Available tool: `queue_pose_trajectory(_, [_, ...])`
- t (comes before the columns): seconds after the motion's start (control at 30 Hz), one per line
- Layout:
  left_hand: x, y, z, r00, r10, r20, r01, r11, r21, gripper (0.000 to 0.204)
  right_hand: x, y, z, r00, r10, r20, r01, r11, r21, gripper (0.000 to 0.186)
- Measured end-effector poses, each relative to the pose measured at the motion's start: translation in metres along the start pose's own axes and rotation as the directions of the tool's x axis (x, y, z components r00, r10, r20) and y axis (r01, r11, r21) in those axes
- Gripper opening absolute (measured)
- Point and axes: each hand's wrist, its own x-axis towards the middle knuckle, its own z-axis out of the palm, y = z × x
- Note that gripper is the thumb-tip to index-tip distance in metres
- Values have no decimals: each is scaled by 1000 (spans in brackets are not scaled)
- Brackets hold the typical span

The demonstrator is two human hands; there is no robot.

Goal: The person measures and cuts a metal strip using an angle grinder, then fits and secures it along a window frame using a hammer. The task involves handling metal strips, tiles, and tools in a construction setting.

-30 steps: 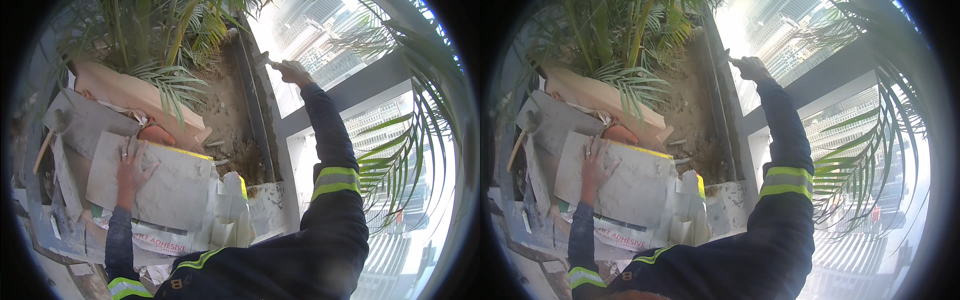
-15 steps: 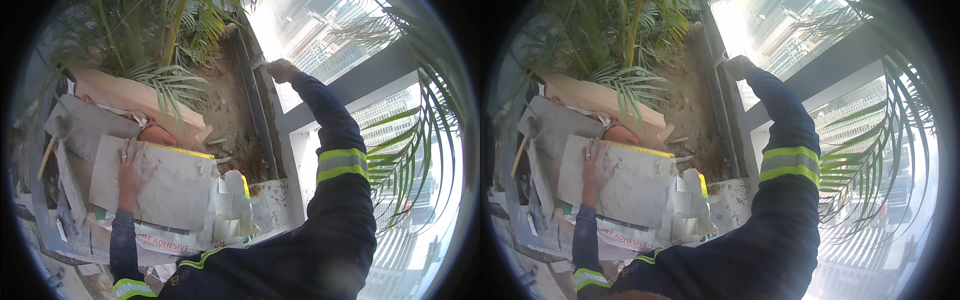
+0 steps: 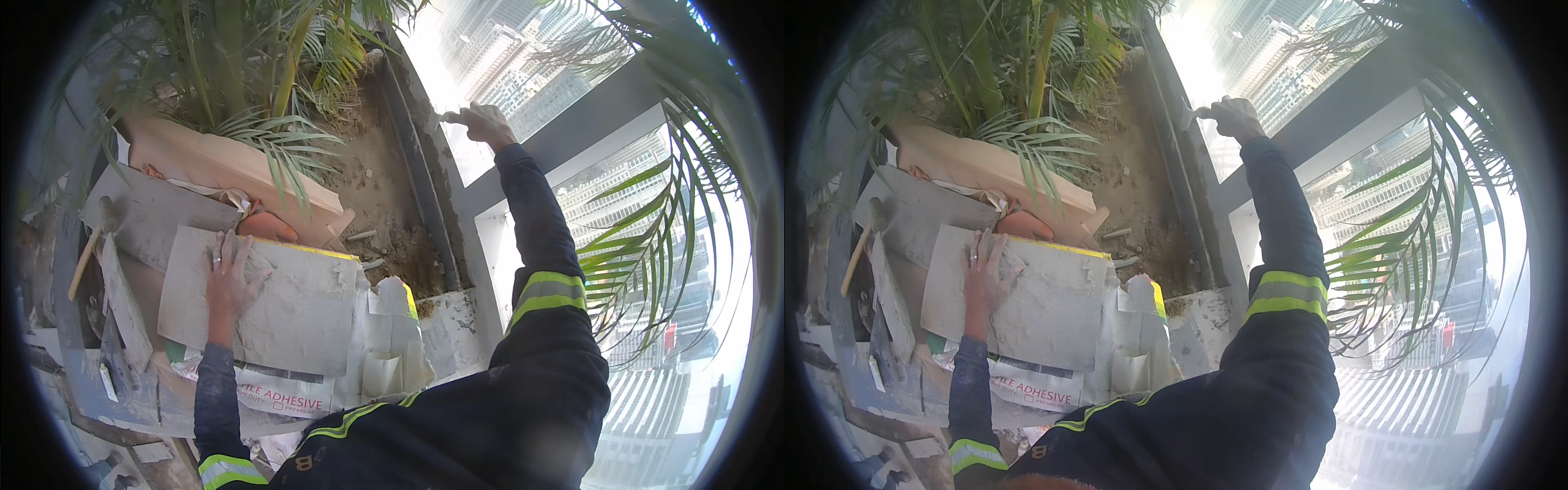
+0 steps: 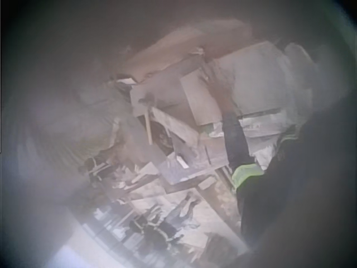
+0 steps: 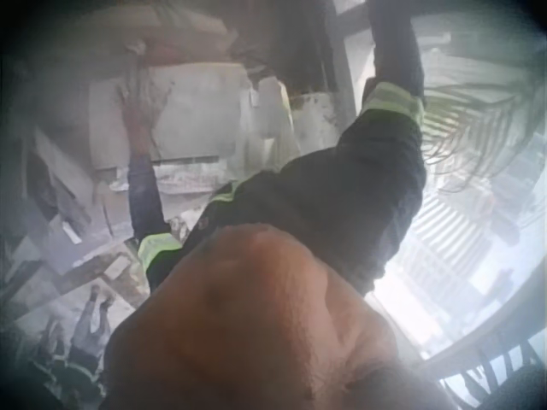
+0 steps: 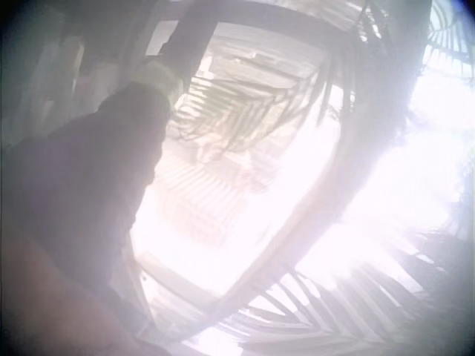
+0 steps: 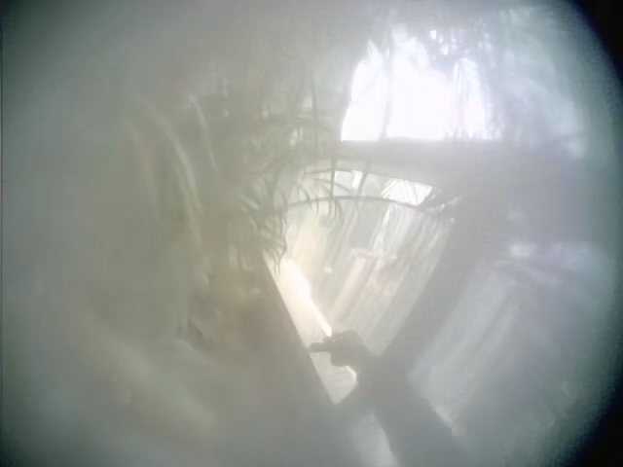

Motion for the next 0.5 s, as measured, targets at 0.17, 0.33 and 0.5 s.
queue_pose_trajectory(0.17, [3,-5,7,999,44,-24,-45,999,-31,81,26,-18,72,886,457,79,-451,811,372,36])
queue_pose_trajectory(0.33, [3,-3,5,999,34,-13,-34,999,16,82,45,-74,89,754,655,-38,-499,609,617,40])
queue_pose_trajectory(0.5, [0,-4,1,999,34,-27,-33,999,22,83,55,-83,92,753,651,-97,-474,638,607,37])
